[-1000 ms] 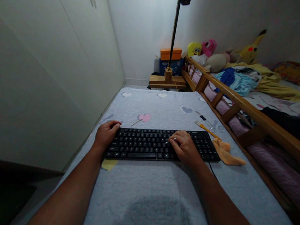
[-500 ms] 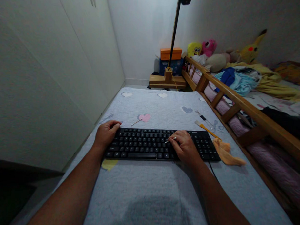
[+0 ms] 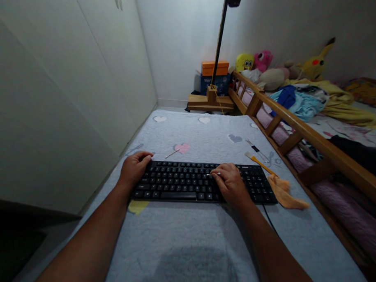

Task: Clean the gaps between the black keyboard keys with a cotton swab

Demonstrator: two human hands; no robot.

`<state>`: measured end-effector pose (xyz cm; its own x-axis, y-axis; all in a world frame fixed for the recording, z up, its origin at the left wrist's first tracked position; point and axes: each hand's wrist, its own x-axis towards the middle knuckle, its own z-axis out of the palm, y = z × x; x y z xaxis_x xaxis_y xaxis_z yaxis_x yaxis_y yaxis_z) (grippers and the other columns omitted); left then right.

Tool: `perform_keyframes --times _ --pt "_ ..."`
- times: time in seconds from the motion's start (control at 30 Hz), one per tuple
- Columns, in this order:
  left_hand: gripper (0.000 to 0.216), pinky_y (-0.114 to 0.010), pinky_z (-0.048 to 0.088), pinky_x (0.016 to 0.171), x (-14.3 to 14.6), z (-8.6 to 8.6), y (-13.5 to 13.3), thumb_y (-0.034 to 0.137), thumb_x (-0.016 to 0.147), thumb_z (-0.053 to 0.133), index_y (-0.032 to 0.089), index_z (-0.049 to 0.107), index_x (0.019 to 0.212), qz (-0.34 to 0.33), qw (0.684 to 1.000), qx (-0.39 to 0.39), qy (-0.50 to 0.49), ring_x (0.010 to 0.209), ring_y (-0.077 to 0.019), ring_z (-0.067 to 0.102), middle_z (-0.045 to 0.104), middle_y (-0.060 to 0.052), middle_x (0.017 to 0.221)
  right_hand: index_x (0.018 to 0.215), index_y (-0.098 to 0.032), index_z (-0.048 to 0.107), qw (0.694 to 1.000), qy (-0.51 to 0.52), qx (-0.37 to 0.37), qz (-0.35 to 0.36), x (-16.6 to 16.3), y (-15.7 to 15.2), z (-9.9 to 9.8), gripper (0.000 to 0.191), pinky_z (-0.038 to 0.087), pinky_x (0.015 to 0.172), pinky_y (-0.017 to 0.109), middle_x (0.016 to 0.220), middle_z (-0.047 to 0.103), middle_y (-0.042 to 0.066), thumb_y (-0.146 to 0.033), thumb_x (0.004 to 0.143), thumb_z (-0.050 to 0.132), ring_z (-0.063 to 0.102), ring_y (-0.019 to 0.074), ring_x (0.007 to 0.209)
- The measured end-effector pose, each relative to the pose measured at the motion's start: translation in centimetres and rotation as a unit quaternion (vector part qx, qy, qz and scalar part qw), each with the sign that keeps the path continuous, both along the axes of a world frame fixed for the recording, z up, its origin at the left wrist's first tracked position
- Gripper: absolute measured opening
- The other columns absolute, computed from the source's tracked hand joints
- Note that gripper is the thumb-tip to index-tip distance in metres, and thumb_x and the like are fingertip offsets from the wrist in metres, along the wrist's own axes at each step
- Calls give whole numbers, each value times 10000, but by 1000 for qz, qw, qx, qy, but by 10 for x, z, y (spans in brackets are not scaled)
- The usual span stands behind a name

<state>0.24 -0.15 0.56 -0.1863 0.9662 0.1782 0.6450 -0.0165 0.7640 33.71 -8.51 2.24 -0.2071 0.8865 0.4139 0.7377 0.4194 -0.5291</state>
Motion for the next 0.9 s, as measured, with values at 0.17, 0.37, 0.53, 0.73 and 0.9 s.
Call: perform_keyframes --times 0.17,0.37,0.53,0.73,0.9 --pt "362 -373 534 860 -1 -2 1 455 727 570 187 766 871 0 1000 -1 -2 892 -278 702 777 -69 909 883 -220 708 1000 -1 1 -5 -2 0 1 196 397 874 409 886 674 59 -201 962 530 545 233 927" --pt "361 -370 529 878 -4 -5 2 454 741 573 184 769 881 -3 1000 6 0 896 -270 701 777 -67 918 830 -203 685 1000 4 0 7 -3 -3 6 196 384 865 397 854 661 53 -180 951 531 552 224 907" --pt "369 -366 534 852 -2 -1 1 448 736 564 174 766 879 -3 1000 3 1 892 -272 699 776 -70 913 809 -196 666 1000 8 4 12 -3 -4 5 192 379 858 384 845 653 51 -172 946 533 552 218 895" --pt "347 -361 533 855 0 1 1 443 723 566 189 761 855 1 1000 -1 -1 900 -272 696 776 -62 906 836 -195 677 1000 9 7 8 -3 -2 5 184 373 856 384 855 658 51 -172 954 538 542 219 901" --pt "338 -368 528 883 -2 -2 2 438 727 572 193 764 858 2 1000 7 1 899 -271 696 778 -64 925 870 -200 694 1000 7 8 0 -2 0 2 180 381 855 388 865 659 51 -184 960 539 534 221 902"
